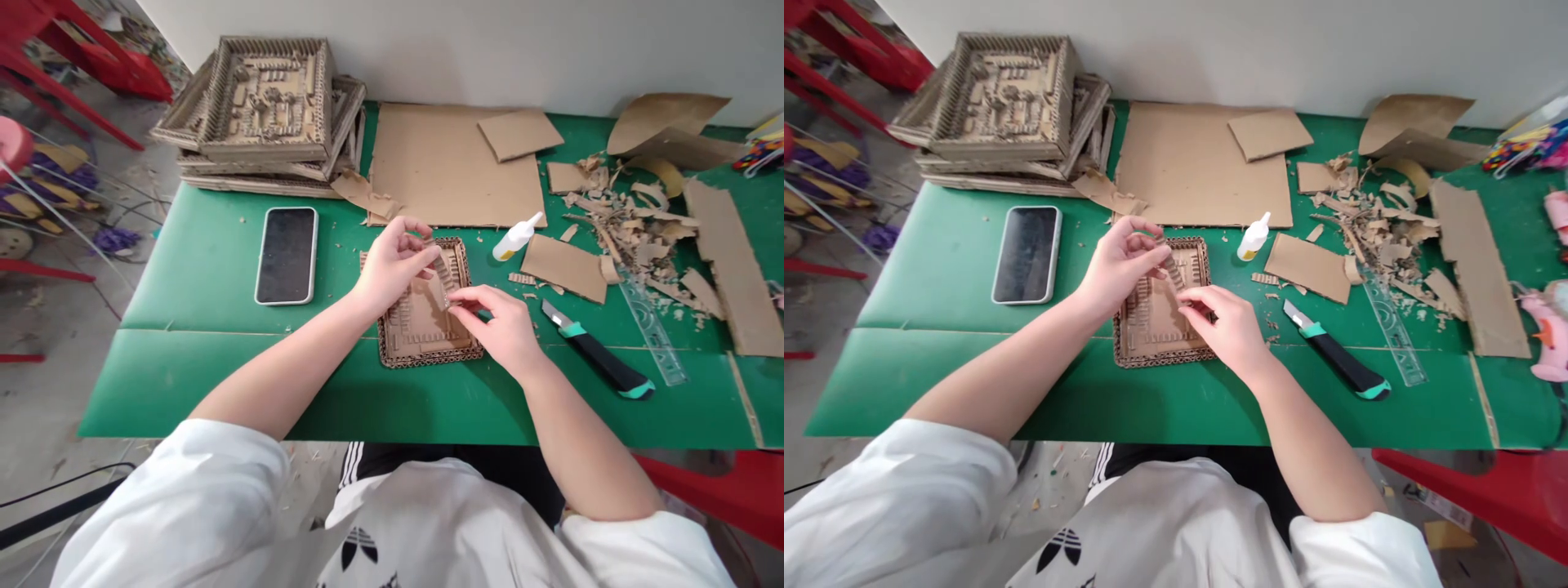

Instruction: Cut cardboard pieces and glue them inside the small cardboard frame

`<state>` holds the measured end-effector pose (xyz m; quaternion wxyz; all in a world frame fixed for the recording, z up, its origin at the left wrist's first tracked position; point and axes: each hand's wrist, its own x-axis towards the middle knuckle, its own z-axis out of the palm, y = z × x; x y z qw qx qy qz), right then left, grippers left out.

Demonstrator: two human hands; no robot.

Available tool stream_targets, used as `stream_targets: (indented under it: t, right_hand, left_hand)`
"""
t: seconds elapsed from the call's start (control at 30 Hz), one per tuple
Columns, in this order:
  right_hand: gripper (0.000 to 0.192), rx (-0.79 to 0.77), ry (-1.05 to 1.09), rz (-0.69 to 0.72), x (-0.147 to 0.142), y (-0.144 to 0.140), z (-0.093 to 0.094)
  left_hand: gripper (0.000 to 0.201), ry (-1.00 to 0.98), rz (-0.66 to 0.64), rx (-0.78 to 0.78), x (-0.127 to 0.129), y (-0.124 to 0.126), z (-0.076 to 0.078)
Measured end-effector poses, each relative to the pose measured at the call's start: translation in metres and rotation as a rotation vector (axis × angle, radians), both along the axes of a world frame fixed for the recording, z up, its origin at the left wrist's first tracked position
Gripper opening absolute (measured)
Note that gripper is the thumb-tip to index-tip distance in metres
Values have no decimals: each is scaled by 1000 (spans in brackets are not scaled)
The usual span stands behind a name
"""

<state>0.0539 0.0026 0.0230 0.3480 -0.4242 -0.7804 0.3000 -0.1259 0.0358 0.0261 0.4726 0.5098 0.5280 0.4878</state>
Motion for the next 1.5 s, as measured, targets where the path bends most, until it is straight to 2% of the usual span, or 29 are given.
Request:
stream_targets:
  t: [0.17, 0.3, 0.4, 0.5, 0.57, 0.67, 0.77, 1.03, 1.17, 1.5]
  right_hand:
    - [14, -87, 67, -63, 5, 3, 1]
    - [18, -132, 48, -58, 7, 5, 1]
    - [19, -48, -33, -15, 5, 5, 1]
    - [13, 147, -100, 56, 4, 5, 2]
    - [12, 252, -141, 99, 4, 4, 2]
    - [14, 315, -208, 126, 5, 3, 2]
    - [15, 343, -269, 159, 5, 1, 1]
    - [18, 358, -402, 198, 6, -2, 4]
    - [21, 339, -433, 222, 6, -3, 7]
    - [21, 338, -436, 245, 7, -3, 5]
  left_hand:
    - [23, 97, -49, 80, -11, 5, 5]
    - [22, 233, -106, 92, -18, 7, 9]
    - [23, 345, -114, 87, -20, 8, 10]
    - [25, 463, -88, 109, -19, 8, 7]
    - [24, 495, -68, 111, -17, 8, 3]
    - [15, 511, -64, 108, -11, 7, -1]
    - [9, 574, -87, 123, -4, 8, -2]
    - [11, 833, -167, 260, 7, 11, -13]
    - [11, 850, -162, 269, 5, 10, -18]
    - [15, 886, -183, 289, 4, 8, -17]
